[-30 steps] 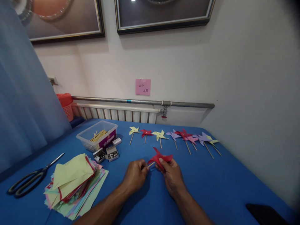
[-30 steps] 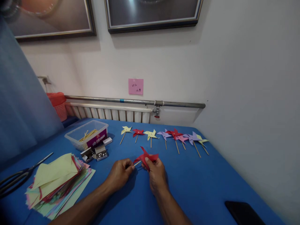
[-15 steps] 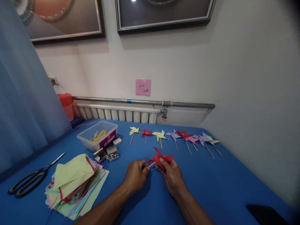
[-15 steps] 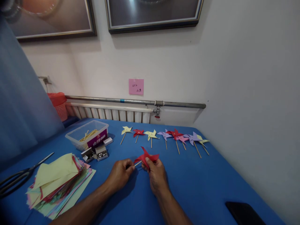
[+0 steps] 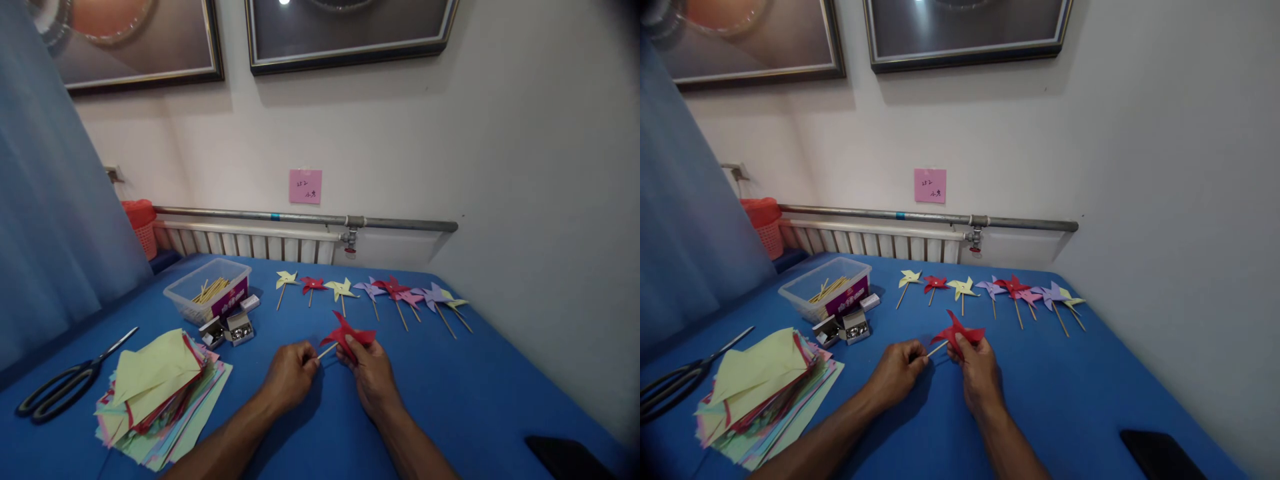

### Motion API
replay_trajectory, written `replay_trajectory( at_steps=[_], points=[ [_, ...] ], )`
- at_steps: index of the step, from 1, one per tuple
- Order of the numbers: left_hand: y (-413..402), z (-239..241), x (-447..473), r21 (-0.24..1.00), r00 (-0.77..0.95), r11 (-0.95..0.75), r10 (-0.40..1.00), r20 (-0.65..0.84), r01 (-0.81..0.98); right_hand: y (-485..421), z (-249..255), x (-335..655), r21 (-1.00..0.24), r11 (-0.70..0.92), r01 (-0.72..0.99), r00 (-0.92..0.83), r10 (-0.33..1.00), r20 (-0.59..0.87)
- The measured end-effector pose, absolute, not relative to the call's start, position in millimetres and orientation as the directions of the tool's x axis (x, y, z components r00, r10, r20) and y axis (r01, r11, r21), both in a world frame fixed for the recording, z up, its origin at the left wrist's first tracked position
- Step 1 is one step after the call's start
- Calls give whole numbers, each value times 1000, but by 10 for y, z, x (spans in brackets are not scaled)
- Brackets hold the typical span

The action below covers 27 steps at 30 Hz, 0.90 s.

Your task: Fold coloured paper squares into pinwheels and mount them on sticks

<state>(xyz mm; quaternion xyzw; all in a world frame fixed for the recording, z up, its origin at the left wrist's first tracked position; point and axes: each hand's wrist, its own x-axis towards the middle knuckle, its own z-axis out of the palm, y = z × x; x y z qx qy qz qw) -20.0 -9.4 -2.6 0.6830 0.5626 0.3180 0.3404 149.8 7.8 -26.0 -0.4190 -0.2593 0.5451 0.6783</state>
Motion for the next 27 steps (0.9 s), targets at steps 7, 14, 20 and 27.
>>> replay_trajectory(
  at_steps=[7,14,20,27],
  points=[
    [-74,-27,-280,694,203,-216,974,103,687,139,-184,1714,-837,113,-536,382,916,-121],
    [-73,-39,-288,716,215,-162,976,16,679,102,-141,1653,-826,85,-557,332,935,-127],
    [17,-129,-134,959,96,133,982,-161,250,-44,-272,1386,-990,67,-120,117,992,52],
    [49,-100,-172,983,48,184,982,-184,-5,-221,-281,1220,-957,140,256,-73,989,126]
  ],
)
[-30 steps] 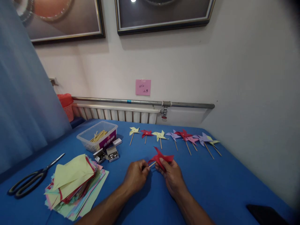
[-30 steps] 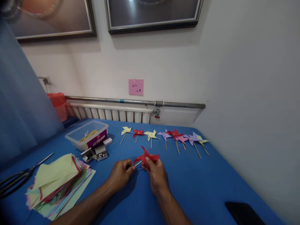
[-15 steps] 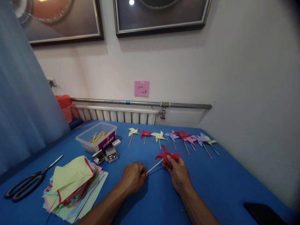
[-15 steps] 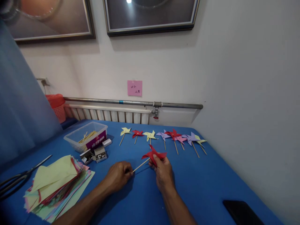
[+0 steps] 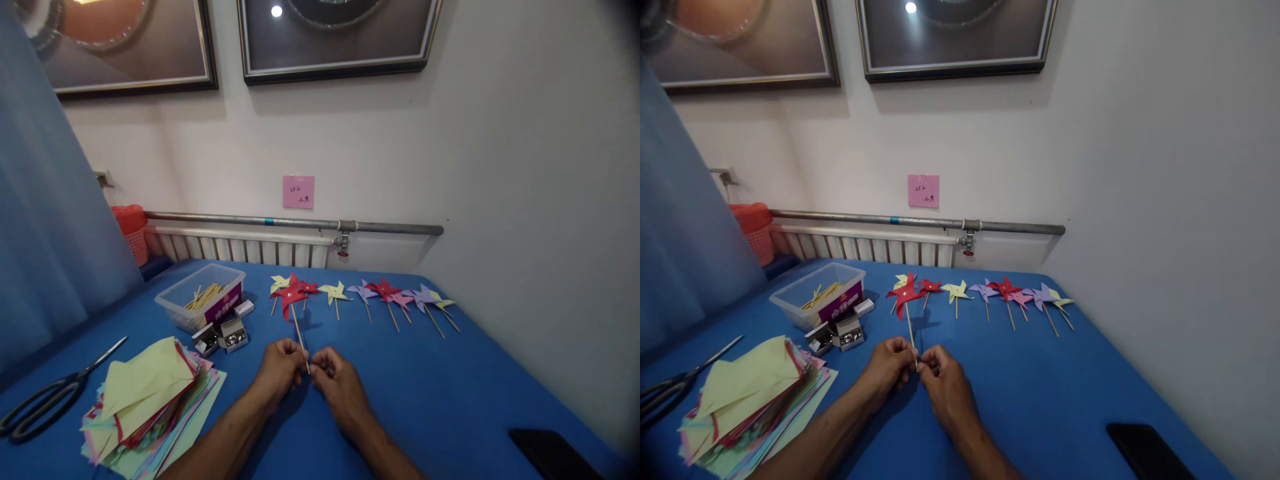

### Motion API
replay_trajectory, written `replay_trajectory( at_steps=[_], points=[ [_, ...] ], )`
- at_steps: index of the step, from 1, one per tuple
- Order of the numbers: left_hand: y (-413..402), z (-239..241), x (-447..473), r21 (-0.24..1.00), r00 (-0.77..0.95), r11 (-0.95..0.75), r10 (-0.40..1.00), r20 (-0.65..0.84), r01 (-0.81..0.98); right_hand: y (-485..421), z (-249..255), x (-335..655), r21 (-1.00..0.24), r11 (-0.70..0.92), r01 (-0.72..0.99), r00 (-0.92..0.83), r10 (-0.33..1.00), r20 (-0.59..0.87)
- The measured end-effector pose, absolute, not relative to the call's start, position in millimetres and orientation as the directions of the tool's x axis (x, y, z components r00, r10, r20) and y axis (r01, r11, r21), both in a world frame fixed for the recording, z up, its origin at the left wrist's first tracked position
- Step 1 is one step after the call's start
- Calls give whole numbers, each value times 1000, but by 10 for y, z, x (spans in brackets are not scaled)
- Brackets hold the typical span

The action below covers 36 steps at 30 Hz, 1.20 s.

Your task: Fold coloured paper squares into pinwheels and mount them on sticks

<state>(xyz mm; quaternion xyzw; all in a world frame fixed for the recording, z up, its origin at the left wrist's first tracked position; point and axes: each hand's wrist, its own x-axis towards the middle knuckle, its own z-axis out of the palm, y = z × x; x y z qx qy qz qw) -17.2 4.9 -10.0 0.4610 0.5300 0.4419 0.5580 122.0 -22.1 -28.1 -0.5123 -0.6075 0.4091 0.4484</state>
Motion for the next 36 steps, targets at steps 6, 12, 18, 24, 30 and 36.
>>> replay_trajectory(
  at_steps=[6,12,18,24,30,36],
  points=[
    [51,-161,-107,981,51,195,980,-194,-18,-271,-141,1249,-860,182,476,-57,983,177],
    [45,-147,-89,979,34,199,979,-200,38,-287,-132,1194,-878,161,452,-56,987,152],
    [42,-120,-78,979,39,193,980,-195,62,-299,-114,1168,-839,148,523,-25,987,159],
    [17,-118,-63,981,51,141,988,-149,132,-283,-135,1175,-810,125,573,1,988,153],
    [27,-163,-65,977,18,117,992,-122,179,-281,-179,1155,-811,124,572,15,987,161],
    [46,-221,-115,954,25,-2,1000,-5,300,-253,-210,1164,-798,179,575,-4,976,216]
  ],
)
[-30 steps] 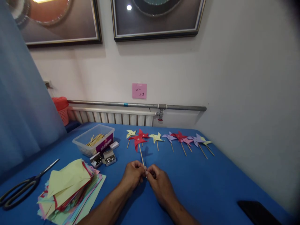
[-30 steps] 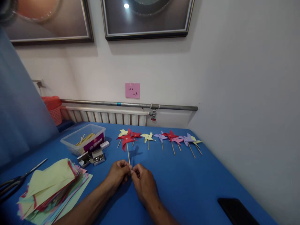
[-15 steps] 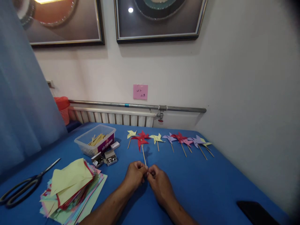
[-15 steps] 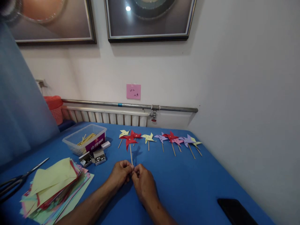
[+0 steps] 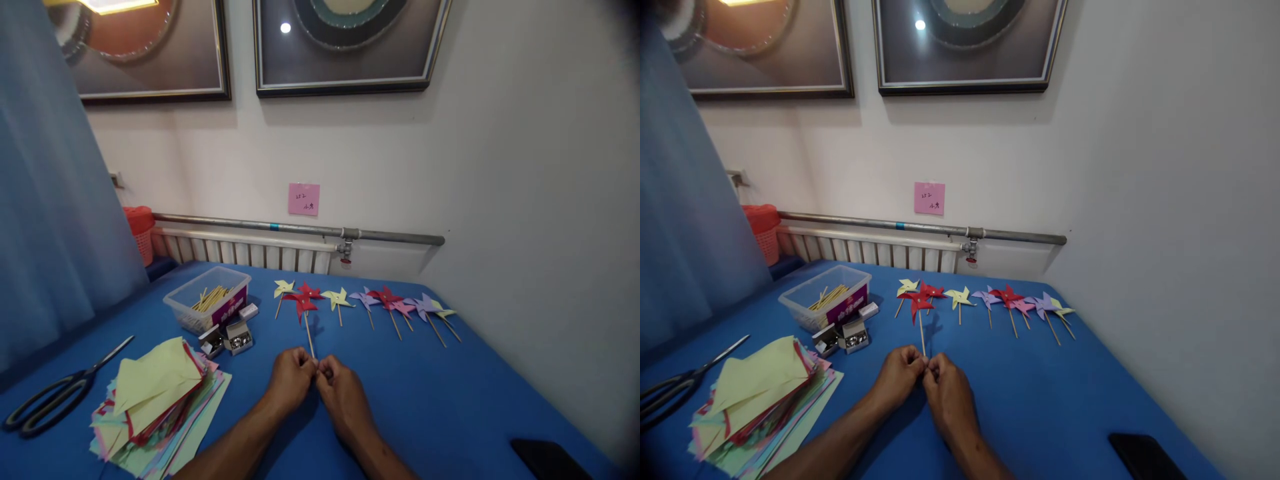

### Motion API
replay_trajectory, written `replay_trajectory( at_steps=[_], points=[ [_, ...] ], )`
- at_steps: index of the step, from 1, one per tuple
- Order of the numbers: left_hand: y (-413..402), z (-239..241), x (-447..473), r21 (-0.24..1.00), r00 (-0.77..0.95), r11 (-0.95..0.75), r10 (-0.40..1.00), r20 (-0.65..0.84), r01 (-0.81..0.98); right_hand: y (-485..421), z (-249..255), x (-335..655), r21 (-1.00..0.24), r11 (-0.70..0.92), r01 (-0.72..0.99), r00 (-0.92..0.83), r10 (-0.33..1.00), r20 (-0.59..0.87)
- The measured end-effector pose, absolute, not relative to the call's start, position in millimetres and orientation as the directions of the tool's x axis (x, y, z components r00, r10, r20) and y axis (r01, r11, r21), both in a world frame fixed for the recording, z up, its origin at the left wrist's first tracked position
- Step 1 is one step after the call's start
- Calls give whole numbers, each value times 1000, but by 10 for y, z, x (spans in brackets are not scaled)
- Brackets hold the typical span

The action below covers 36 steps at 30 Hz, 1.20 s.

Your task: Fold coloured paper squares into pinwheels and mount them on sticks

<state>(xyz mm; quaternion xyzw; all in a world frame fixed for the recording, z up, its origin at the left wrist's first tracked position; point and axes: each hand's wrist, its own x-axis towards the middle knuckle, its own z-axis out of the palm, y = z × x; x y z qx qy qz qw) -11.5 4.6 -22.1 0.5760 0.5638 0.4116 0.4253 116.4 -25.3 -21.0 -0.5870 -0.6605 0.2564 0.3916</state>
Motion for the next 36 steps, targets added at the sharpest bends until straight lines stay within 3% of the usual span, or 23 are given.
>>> replay_trajectory(
  at_steps=[7,11,13,20,29,36],
  points=[
    [-2,-166,-123,850,32,-102,994,100,517,-245,-180,1212,-743,156,651,3,978,208],
    [-15,-154,-134,822,64,-123,992,106,556,-41,-74,1451,-641,21,767,123,976,179],
    [-19,-155,-140,813,78,-128,992,102,568,109,13,1637,-517,-73,853,198,961,192],
    [-52,-142,-131,791,93,-112,993,70,602,410,149,2077,-356,-272,894,349,921,173],
    [-89,-162,-109,733,149,-160,985,81,661,548,55,2103,-284,-305,909,353,925,138],
    [-86,-173,-98,725,151,-164,985,84,669,544,13,2129,-295,-276,915,333,929,161]
  ],
)
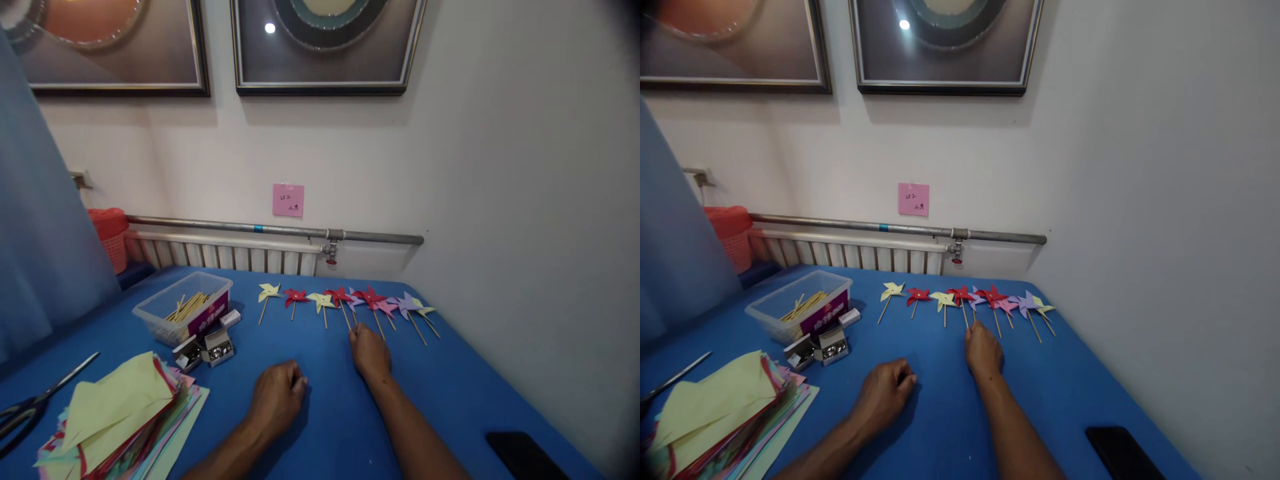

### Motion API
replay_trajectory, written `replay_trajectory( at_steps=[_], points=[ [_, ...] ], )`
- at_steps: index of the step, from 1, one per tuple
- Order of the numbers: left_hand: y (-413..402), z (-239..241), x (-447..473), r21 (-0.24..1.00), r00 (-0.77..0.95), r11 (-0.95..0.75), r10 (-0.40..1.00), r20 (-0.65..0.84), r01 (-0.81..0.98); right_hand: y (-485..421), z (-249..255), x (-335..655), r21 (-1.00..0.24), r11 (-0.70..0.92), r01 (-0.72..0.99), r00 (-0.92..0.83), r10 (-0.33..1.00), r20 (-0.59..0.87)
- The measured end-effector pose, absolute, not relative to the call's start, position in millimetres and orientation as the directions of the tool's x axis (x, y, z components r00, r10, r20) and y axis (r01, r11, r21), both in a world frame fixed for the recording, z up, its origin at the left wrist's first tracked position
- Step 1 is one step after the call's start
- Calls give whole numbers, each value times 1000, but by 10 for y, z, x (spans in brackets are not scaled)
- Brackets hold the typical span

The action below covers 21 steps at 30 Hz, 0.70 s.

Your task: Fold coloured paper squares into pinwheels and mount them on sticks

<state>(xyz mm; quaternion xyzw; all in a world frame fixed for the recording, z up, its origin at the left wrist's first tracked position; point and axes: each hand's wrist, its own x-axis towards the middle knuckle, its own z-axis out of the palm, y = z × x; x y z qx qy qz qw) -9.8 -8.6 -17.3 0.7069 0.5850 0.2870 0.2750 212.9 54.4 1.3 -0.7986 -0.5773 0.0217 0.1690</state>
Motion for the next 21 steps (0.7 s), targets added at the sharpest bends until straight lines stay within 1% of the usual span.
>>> replay_trajectory(
  at_steps=[6,13,21],
  points=[
    [-93,-169,-96,709,159,-170,984,83,684,539,1,2109,-318,-225,921,297,934,198],
    [-103,-137,-96,699,167,-172,983,76,694,547,-22,2080,-320,-159,934,233,950,207],
    [-97,-146,-94,687,178,-187,980,85,702,565,-94,2093,-278,-50,959,118,966,231]
  ],
)
